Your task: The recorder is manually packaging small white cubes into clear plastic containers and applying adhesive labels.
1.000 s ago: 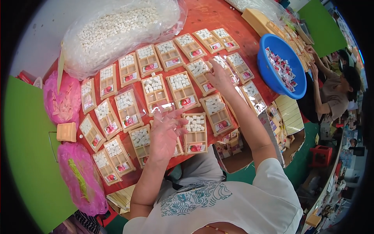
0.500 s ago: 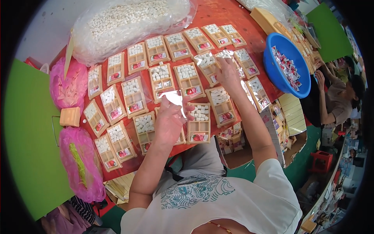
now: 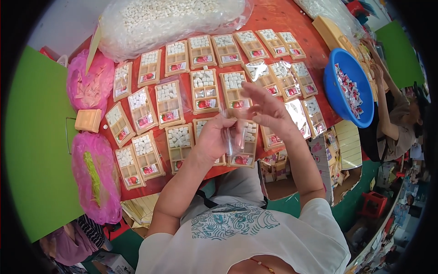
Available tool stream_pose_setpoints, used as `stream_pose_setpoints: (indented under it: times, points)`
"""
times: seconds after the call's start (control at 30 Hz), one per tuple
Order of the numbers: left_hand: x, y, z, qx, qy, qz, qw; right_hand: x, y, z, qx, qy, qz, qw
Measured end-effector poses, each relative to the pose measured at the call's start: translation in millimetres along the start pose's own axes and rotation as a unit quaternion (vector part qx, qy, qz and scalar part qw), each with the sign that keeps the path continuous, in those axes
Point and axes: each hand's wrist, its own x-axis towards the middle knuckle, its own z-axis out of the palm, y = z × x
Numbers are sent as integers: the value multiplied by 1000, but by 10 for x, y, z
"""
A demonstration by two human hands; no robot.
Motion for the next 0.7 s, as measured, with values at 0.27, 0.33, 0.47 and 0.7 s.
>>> stream_pose_setpoints:
  times: [0.27,0.33,0.47,0.7]
  points:
    - [145,-78,92,-27,-68,-70,995,246,187,-191,152,-84,62,983]
    - [166,-81,69,-54,-92,-49,993,333,155,-158,161,-68,25,984]
    - [127,-27,135,71,64,-13,995,575,17,-315,204,-49,52,976]
    - [-25,29,8,-6,103,139,985,1031,189,-566,-17,70,175,982]
